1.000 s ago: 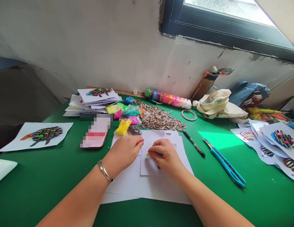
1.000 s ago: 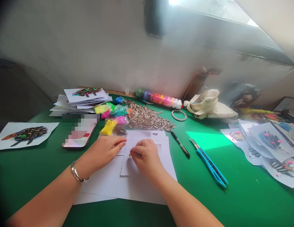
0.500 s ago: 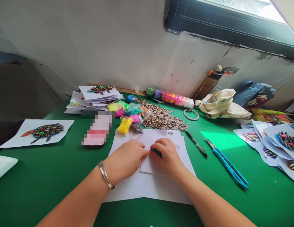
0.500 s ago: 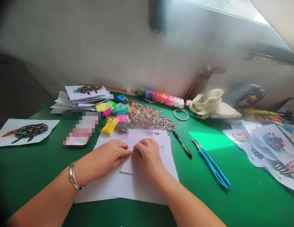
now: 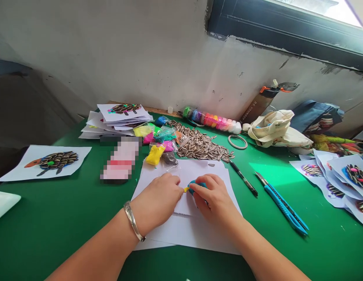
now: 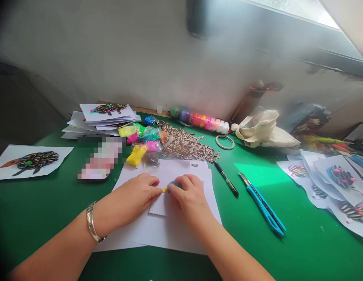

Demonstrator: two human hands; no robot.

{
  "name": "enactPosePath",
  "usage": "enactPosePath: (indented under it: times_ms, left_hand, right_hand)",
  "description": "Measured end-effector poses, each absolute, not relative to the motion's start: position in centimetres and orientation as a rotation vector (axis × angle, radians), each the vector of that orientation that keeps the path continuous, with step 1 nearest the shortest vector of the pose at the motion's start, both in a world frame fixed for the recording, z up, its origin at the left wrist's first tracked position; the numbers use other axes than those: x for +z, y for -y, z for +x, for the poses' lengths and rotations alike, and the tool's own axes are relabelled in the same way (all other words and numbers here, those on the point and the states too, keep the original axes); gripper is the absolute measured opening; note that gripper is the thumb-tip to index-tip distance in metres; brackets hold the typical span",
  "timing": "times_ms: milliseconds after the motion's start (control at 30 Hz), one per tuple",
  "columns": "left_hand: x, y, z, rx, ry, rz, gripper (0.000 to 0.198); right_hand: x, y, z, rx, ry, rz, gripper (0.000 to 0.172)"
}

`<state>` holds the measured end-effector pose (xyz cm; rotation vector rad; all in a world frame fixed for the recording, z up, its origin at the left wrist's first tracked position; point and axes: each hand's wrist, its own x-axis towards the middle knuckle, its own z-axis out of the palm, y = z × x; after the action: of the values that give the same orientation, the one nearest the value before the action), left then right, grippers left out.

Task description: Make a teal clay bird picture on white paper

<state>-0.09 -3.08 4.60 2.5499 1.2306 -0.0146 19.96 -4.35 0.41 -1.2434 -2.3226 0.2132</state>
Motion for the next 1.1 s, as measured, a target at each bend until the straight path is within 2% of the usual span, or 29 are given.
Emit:
enactPosePath:
  times_ms: [667, 1100]
  left_hand:
    - [4.6, 3.0, 0.0, -0.012, -1.245, 2.526, 0.027]
    - [4.3, 2.8, 0.0, 0.011, -1.234, 2.530, 0.026]
  right_hand:
    - [0.6, 4.2, 20.2, 0.167, 2.291, -1.208, 0.022]
    - [1.4, 5.1, 19.4, 0.188, 2.463, -1.223, 0.022]
